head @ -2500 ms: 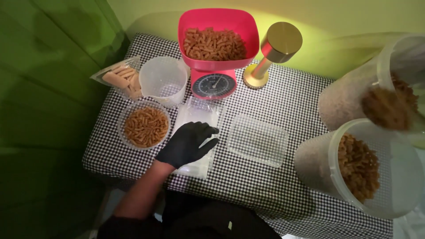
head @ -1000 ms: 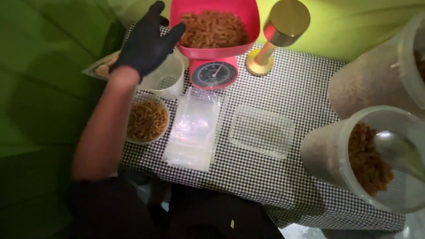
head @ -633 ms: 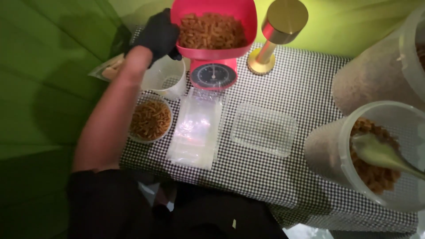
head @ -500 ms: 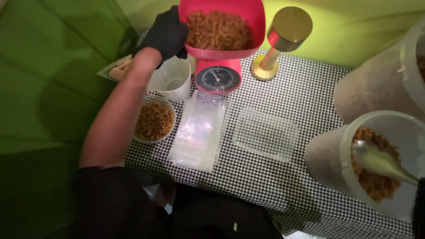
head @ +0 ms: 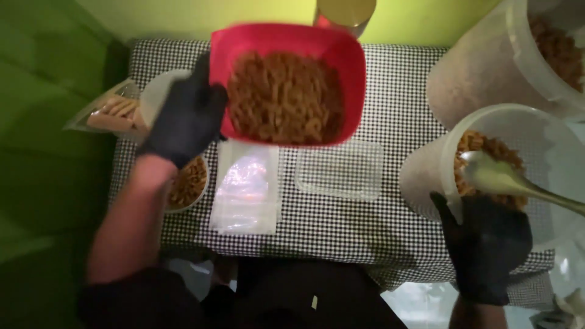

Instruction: Weighing snacks in a bowl on a scale and then pouring them into small plastic bags for packaging.

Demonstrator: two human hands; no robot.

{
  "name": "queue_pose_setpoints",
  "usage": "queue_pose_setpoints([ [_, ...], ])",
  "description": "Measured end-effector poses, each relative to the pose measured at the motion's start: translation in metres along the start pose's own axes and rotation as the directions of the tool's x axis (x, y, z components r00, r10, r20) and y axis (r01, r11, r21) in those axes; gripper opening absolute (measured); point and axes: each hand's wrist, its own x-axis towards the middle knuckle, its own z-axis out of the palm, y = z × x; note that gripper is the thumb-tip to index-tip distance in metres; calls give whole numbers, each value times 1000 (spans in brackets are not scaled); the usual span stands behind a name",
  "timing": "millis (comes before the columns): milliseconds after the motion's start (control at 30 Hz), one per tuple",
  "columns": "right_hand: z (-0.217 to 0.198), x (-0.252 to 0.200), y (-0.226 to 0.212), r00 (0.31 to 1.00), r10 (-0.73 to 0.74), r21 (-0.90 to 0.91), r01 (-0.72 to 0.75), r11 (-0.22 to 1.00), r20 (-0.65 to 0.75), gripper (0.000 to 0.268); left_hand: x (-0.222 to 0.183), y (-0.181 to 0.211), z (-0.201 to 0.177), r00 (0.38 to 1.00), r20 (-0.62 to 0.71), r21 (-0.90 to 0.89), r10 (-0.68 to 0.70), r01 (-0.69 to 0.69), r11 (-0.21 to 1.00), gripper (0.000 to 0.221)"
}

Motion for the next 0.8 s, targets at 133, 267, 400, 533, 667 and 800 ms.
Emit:
queue_pose_setpoints([
  [133,17,-20,23,996,-80,41,79,996,25,60,-9,-52,51,999,35,-21,3,-2,1000,52],
  [267,23,-37,29,998,-30,32,28,999,48,63,-27,-75,99,995,101,-44,1,3,999,66],
  [400,3,-52,-28,904,255,753,103,650,-344,72,-28,-53,120,951,233,-282,-201,264,922,66],
  [533,-34,39,-81,916,156,926,-377,19,370,65,-28,-65,143,992,125,-223,8,20,975,57],
  [667,-3,85,-108,702,-114,551,-639,-536,703,65,-30,-16,128,995,85,-241,46,-25,970,50],
  [800,71,67,-108,520,-121,302,-652,-695,845,67,-27,-26,134,977,169,-371,-134,189,909,53],
])
